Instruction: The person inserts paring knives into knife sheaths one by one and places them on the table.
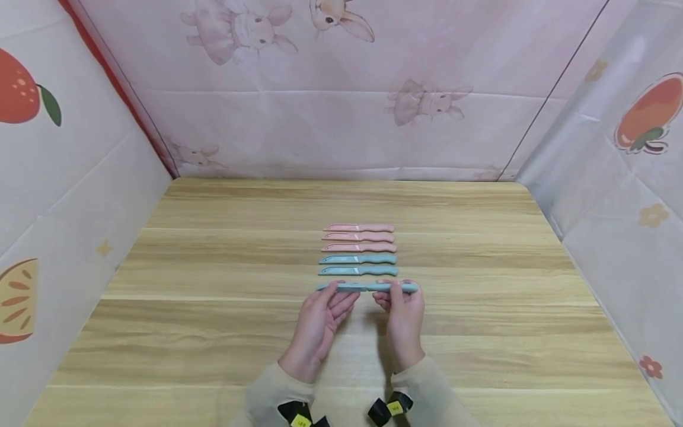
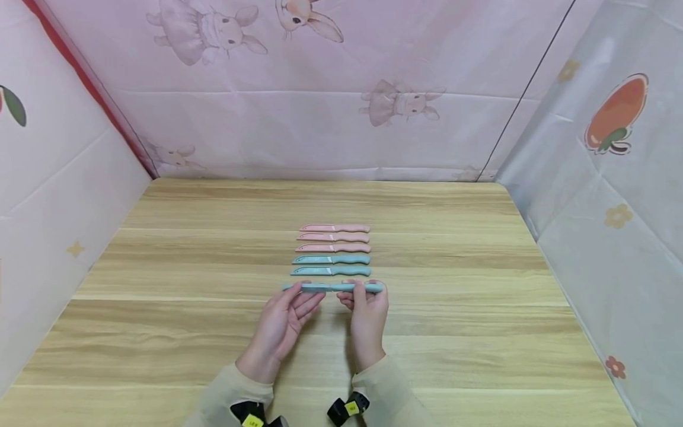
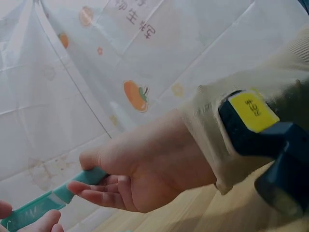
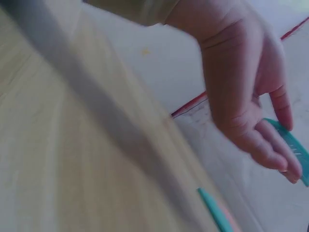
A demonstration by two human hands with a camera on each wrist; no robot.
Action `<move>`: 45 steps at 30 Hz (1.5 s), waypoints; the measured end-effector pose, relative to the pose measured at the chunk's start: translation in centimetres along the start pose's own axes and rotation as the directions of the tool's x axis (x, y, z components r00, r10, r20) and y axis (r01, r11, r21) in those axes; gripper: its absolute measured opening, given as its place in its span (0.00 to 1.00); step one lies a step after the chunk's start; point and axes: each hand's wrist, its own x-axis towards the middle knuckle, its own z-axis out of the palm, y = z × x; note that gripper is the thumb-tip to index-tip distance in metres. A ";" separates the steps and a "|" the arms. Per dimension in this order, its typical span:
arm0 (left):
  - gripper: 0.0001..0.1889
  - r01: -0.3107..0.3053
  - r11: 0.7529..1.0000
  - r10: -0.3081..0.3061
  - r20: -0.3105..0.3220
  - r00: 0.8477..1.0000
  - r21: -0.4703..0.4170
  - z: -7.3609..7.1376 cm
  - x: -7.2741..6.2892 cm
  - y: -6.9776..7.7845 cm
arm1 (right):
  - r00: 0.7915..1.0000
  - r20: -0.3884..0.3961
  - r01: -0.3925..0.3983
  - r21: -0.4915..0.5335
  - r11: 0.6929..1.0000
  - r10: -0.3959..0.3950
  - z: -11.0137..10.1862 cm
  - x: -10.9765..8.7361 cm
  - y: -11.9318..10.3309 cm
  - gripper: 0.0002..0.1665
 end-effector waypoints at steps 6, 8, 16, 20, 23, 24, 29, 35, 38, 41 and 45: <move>0.27 -0.078 0.987 0.078 0.007 0.997 0.139 0.4 0.3 0.3 | 0.997 0.077 -0.024 0.177 0.984 0.011 -0.3 0.3 -1.2 0.15; 0.24 -0.115 0.979 0.125 -0.052 0.991 0.168 0.5 0.4 0.5 | 0.997 0.075 -0.033 0.195 0.980 0.019 -0.4 0.4 -1.5 0.18; 0.12 -0.269 0.953 0.301 -0.372 0.878 0.138 0.4 1.2 1.0 | 0.999 -0.042 -0.029 0.092 0.995 0.033 -0.6 1.3 -1.6 0.17; 0.10 -0.305 0.936 0.351 -0.418 0.838 0.173 0.2 1.5 0.9 | 0.996 -0.081 -0.025 0.048 0.999 0.029 -0.6 1.6 -1.5 0.15; 0.13 -0.298 0.930 0.362 -0.404 0.840 0.213 -0.5 2.0 0.3 | 0.997 -0.070 -0.039 -0.026 0.999 0.037 -0.7 1.6 -1.7 0.17; 0.14 -0.279 0.934 0.347 -0.386 0.855 0.221 -0.7 2.0 0.3 | 0.997 -0.056 -0.046 -0.061 0.997 0.043 -0.7 1.6 -1.7 0.18; 0.26 -0.094 0.938 0.164 -0.186 0.969 0.334 -1.8 1.5 0.9 | 0.983 0.082 -0.138 -0.258 0.956 0.164 -1.1 2.0 -1.8 0.30; 0.34 0.073 0.850 -0.083 -0.006 0.997 0.522 -3.4 1.6 1.3 | 0.909 0.192 -0.244 -0.476 0.845 0.371 -2.2 2.7 -1.2 0.42; 0.34 0.089 0.813 -0.142 0.048 0.989 0.576 -4.0 1.6 1.5 | 0.874 0.213 -0.260 -0.553 0.791 0.436 -2.6 2.8 -0.9 0.45; 0.33 0.088 0.792 -0.170 0.081 0.982 0.605 -4.6 1.6 1.7 | 0.848 0.241 -0.255 -0.597 0.761 0.473 -2.9 2.9 -0.6 0.48; 0.33 0.097 0.763 -0.202 0.093 0.975 0.639 -5.3 1.6 1.5 | 0.828 0.265 -0.233 -0.640 0.733 0.494 -3.2 3.0 -0.3 0.50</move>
